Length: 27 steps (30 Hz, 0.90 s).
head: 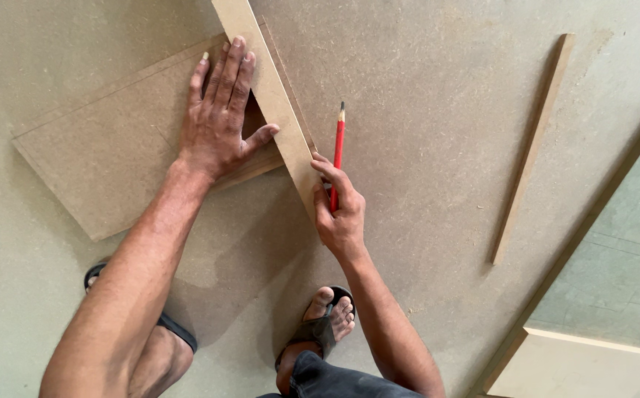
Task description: The person uses a pencil to mark lines on a piece of wood, using another piece of wood as a straightedge to guide the pencil.
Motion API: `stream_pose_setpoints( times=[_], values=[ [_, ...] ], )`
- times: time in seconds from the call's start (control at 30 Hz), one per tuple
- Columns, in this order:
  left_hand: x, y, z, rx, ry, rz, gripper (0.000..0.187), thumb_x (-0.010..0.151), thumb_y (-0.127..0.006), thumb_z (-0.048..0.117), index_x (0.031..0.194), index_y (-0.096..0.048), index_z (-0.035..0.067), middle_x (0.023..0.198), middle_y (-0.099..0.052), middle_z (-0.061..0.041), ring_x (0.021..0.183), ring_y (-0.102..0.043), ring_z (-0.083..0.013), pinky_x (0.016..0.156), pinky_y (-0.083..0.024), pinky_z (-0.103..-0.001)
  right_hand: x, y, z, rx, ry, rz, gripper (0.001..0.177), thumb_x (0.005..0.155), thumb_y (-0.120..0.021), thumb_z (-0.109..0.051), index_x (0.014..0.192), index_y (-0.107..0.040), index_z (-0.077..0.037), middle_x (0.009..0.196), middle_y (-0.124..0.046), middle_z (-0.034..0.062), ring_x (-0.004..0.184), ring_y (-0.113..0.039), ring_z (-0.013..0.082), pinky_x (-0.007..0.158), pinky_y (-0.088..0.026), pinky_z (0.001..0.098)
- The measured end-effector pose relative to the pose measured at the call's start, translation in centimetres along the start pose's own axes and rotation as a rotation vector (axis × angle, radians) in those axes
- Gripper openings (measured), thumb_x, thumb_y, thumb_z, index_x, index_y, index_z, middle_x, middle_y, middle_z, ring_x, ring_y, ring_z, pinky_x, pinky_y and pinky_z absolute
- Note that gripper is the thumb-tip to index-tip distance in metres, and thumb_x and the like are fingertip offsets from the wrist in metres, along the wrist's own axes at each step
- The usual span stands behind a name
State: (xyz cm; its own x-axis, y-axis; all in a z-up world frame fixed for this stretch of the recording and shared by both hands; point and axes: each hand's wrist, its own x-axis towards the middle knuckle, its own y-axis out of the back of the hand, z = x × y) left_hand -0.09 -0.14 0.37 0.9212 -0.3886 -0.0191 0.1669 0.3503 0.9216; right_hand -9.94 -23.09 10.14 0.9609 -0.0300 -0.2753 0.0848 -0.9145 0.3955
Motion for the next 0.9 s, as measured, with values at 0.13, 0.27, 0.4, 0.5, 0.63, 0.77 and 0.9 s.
stream_pose_setpoints(
  times=[0.13, 0.27, 0.4, 0.5, 0.63, 0.77, 0.9],
  values=[
    [0.1, 0.2, 0.0, -0.026, 0.01, -0.015, 0.105, 0.099, -0.04, 0.087, 0.17, -0.013, 0.015, 0.177, -0.013, -0.009, 0.165, -0.017, -0.0253, 0.137, -0.015, -0.054, 0.0, 0.0, 0.2, -0.026, 0.037, -0.006, 0.042, 0.098, -0.059, 0.007, 0.136, -0.061, -0.012, 0.145, -0.066, 0.0123, 0.122, -0.072, 0.0245, 0.103, -0.059, 0.0394],
    [0.5, 1.0, 0.1, -0.06, 0.02, -0.023, 0.115, 0.092, -0.055, 0.09, 0.169, -0.022, 0.011, 0.176, -0.018, -0.012, 0.163, -0.016, -0.0271, 0.134, -0.013, -0.056, 0.0, 0.5, 1.0, -0.147, 0.157, -0.015, 0.056, 0.096, -0.063, -0.001, 0.148, -0.044, -0.011, 0.142, -0.062, 0.0163, 0.116, -0.07, 0.0254, 0.096, -0.062, 0.0407],
    [1.2, 2.4, 0.7, -0.021, 0.024, -0.069, 0.133, 0.076, -0.072, 0.089, 0.167, -0.028, 0.002, 0.174, -0.018, -0.019, 0.162, -0.014, -0.0306, 0.13, -0.011, -0.061, 1.8, 2.4, 2.8, -0.192, 0.287, 0.089, 0.044, 0.108, -0.054, -0.007, 0.15, -0.043, -0.009, 0.138, -0.068, 0.014, 0.106, -0.076, 0.0217, 0.078, -0.064, 0.0324],
    [2.1, 3.6, 1.9, -0.023, 0.045, -0.108, 0.139, 0.066, -0.081, 0.081, 0.162, -0.03, -0.006, 0.171, -0.018, -0.024, 0.159, -0.015, -0.0344, 0.127, -0.01, -0.061, 2.9, 5.0, 2.0, -0.101, 0.324, 0.082, 0.037, 0.112, -0.05, -0.01, 0.148, -0.052, -0.004, 0.115, -0.077, 0.0065, 0.089, -0.076, 0.0169, 0.073, -0.064, 0.0314],
    [3.4, 5.0, 3.4, 0.038, 0.102, -0.194, 0.14, 0.06, -0.083, 0.076, 0.157, -0.033, -0.011, 0.171, -0.021, -0.022, 0.16, -0.018, -0.0318, 0.129, -0.009, -0.059, 4.5, 7.4, -1.8, -0.21, 0.28, 0.03, 0.028, 0.105, -0.062, -0.011, 0.13, -0.071, -0.003, 0.089, -0.073, 0.0096, 0.072, -0.069, 0.0187, 0.064, -0.055, 0.034],
    [4.6, 5.1, 4.5, 0.134, 0.143, -0.284, 0.144, 0.053, -0.082, 0.077, 0.154, -0.033, -0.014, 0.168, -0.019, -0.024, 0.156, -0.018, -0.0331, 0.125, -0.008, -0.062, 6.1, 6.8, -3.8, -0.159, 0.387, -0.075, 0.022, 0.108, -0.06, -0.009, 0.127, -0.07, -0.004, 0.103, -0.075, 0.0114, 0.091, -0.075, 0.0195, 0.078, -0.061, 0.0323],
    [4.9, 4.9, 4.7, 0.182, 0.155, -0.341, 0.144, 0.053, -0.081, 0.078, 0.152, -0.033, -0.016, 0.167, -0.015, -0.027, 0.155, -0.016, -0.0373, 0.122, -0.007, -0.066, 7.5, 6.2, -3.7, -0.147, 0.4, -0.161, 0.02, 0.108, -0.061, -0.008, 0.125, -0.071, -0.003, 0.104, -0.075, 0.0121, 0.092, -0.076, 0.0201, 0.077, -0.061, 0.0322]
  ],
)
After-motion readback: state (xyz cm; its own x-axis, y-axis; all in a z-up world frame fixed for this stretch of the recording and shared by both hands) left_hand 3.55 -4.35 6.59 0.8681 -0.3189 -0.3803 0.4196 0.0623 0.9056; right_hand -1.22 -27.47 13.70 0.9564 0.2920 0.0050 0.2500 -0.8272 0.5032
